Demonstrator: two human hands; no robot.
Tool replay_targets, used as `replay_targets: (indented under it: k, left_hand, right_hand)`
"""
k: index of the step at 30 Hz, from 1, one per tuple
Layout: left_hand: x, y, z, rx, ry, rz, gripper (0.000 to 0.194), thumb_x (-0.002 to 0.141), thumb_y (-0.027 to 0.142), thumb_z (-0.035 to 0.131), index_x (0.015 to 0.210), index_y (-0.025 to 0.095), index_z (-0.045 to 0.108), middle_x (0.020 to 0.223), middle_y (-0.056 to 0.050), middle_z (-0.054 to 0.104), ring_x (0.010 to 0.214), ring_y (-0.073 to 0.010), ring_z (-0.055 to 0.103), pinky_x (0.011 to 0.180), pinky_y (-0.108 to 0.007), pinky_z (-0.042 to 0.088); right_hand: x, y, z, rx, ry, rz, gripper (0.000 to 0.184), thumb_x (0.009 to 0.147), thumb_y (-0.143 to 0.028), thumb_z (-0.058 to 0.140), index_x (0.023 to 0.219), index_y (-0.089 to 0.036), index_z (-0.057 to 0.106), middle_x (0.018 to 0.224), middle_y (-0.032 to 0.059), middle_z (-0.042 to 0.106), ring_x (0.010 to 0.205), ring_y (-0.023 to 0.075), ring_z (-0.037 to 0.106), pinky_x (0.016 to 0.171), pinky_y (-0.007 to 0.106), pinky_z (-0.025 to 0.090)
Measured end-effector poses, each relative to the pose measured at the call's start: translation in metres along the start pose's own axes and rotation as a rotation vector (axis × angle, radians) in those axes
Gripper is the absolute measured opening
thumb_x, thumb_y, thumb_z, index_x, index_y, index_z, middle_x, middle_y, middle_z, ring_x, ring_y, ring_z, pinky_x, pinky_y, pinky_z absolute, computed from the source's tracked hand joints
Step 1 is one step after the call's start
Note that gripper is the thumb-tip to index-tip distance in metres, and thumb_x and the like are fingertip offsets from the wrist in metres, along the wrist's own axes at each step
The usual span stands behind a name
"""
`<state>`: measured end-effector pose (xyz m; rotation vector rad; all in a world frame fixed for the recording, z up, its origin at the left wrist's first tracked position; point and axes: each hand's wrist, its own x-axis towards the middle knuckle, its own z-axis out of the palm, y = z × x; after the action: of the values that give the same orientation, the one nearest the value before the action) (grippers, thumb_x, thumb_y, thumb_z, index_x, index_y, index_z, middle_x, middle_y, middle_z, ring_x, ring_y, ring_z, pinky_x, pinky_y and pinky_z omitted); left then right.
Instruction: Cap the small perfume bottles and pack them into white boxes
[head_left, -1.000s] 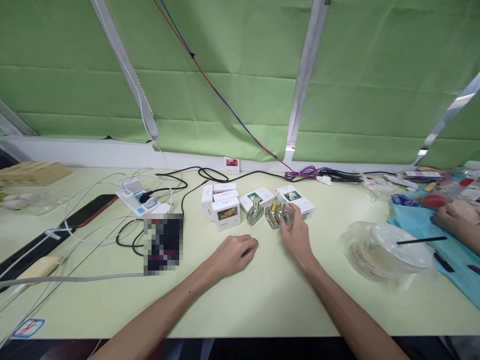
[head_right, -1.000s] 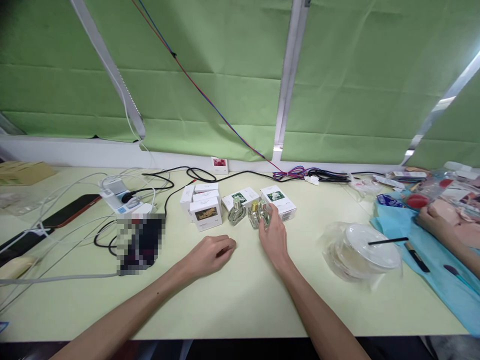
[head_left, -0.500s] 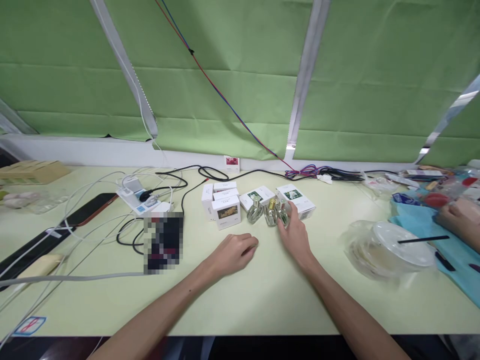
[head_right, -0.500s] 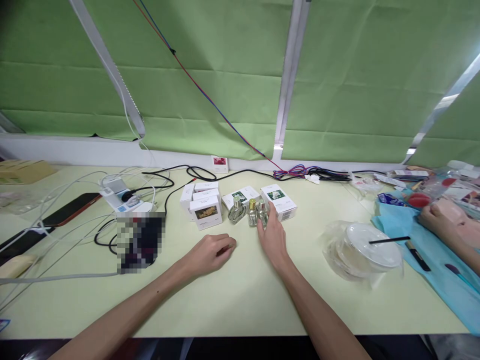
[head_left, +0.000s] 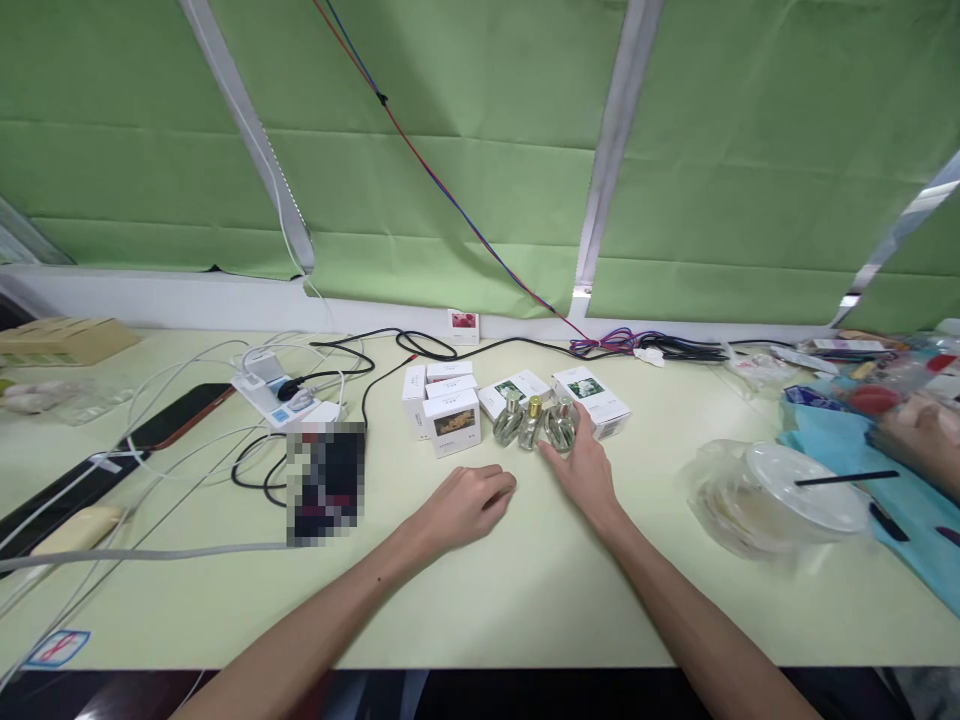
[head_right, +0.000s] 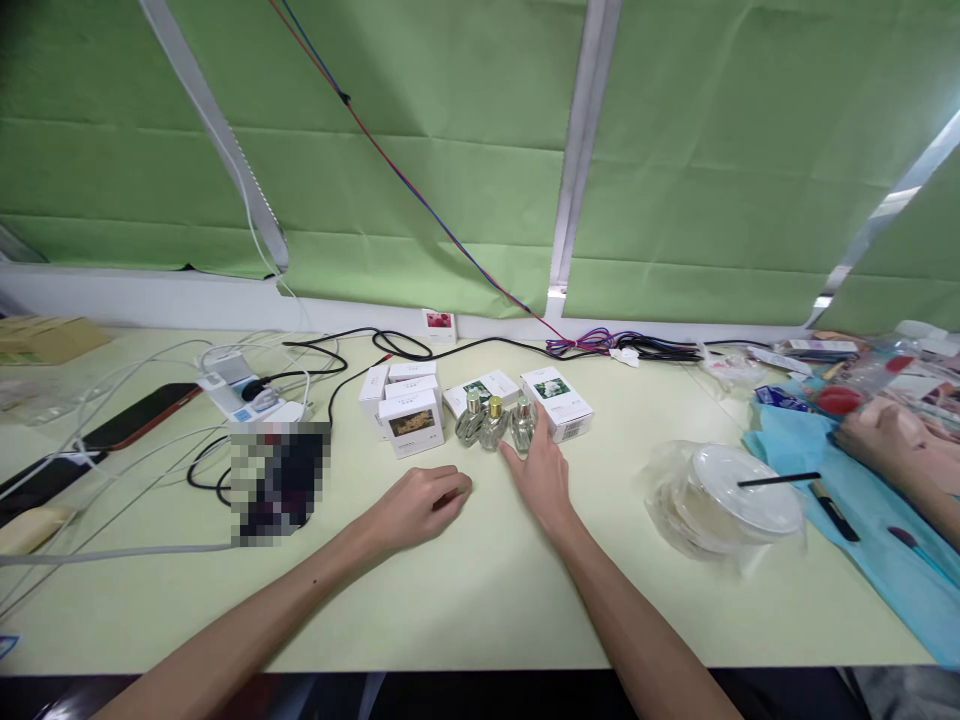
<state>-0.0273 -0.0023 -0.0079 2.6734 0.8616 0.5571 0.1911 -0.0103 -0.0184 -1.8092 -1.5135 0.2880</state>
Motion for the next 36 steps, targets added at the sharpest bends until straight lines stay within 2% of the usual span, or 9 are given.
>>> replay_targets:
  k: [4,8,13,18,22,27,29,32,36]
  left_hand:
    - [0.0003,-0.0001,0.0001,-0.002,0.007,0.017,0.024,0.094,0.011,0.043,0.083,0.020,0.062,0.075,-0.001,0.060,0.062,-0.0131,0.051,0.061,-0.027,0.036]
    - [0.0006,0.0003,-0.0005,0.008,0.002,0.015,0.024,0.094,0.011,0.043,0.083,0.020,0.061,0.074,-0.001,0.059,0.061,-0.0132,0.050,0.061,-0.028,0.035]
    - [0.0001,0.0008,0.0002,0.022,-0.001,0.001,0.024,0.096,0.014,0.042,0.088,0.020,0.064,0.079,-0.002,0.060,0.063,-0.0131,0.052,0.062,-0.027,0.037]
    - [-0.0001,0.0014,0.0008,-0.008,0.031,-0.011,0.023,0.098,0.017,0.043,0.102,0.020,0.065,0.096,-0.004,0.065,0.069,-0.0130,0.060,0.067,-0.026,0.045]
    - [-0.0001,0.0010,0.0021,-0.030,0.063,0.009,0.025,0.098,0.018,0.046,0.112,0.022,0.066,0.111,-0.007,0.068,0.081,-0.0153,0.068,0.075,-0.026,0.051]
    - [-0.0008,0.0019,0.0012,-0.009,0.071,0.012,0.028,0.097,0.020,0.049,0.119,0.026,0.065,0.133,-0.007,0.065,0.094,-0.0181,0.071,0.080,-0.028,0.054]
    - [-0.0014,0.0027,-0.0002,0.008,0.047,-0.014,0.028,0.097,0.022,0.050,0.121,0.028,0.064,0.144,-0.005,0.059,0.092,-0.0177,0.072,0.078,-0.028,0.055]
    - [-0.0023,0.0038,-0.0020,0.014,0.008,-0.066,0.030,0.098,0.027,0.050,0.125,0.030,0.061,0.156,-0.003,0.048,0.074,-0.0139,0.071,0.075,-0.031,0.056]
    - [-0.0021,0.0047,-0.0032,0.009,0.006,-0.094,0.031,0.099,0.031,0.049,0.129,0.030,0.059,0.158,-0.004,0.045,0.066,-0.0128,0.069,0.076,-0.033,0.057]
  right_hand:
    - [0.0007,-0.0012,0.0013,-0.006,-0.007,0.012,0.083,0.088,-0.052,0.061,0.155,-0.018,0.025,0.134,0.0190,0.065,0.107,0.0386,0.070,0.081,0.046,0.054]
    - [0.0021,-0.0018,0.0027,-0.002,0.012,0.011,0.084,0.087,-0.056,0.063,0.154,-0.020,0.027,0.130,0.0181,0.067,0.102,0.0383,0.071,0.078,0.045,0.054]
    - [0.0038,0.0004,0.0054,0.001,0.001,0.002,0.081,0.088,-0.053,0.062,0.153,-0.019,0.027,0.131,0.0180,0.066,0.103,0.0375,0.071,0.076,0.044,0.054]
    - [0.0041,0.0044,0.0078,0.023,0.010,-0.002,0.063,0.094,-0.041,0.050,0.150,-0.020,0.030,0.136,0.0171,0.063,0.099,0.0328,0.072,0.078,0.043,0.055]
    - [0.0034,0.0041,0.0062,0.034,0.020,-0.010,0.060,0.093,-0.036,0.049,0.149,-0.020,0.032,0.138,0.0172,0.062,0.095,0.0310,0.072,0.078,0.043,0.055]
    - [0.0029,0.0014,0.0019,0.042,-0.001,0.025,0.059,0.092,-0.034,0.049,0.146,-0.017,0.035,0.115,0.0153,0.072,0.091,0.0330,0.072,0.077,0.043,0.054]
    - [0.0025,0.0012,0.0012,0.046,0.000,0.017,0.058,0.091,-0.033,0.049,0.145,-0.018,0.036,0.108,0.0135,0.074,0.086,0.0320,0.072,0.075,0.043,0.054]
    - [0.0016,0.0023,0.0020,0.063,-0.009,-0.001,0.057,0.090,-0.033,0.049,0.143,-0.018,0.037,0.102,0.0111,0.074,0.072,0.0290,0.069,0.070,0.042,0.053]
    - [0.0007,0.0036,0.0043,0.113,-0.013,-0.016,0.056,0.087,-0.033,0.051,0.140,-0.019,0.040,0.099,0.0093,0.074,0.065,0.0269,0.066,0.067,0.041,0.052]
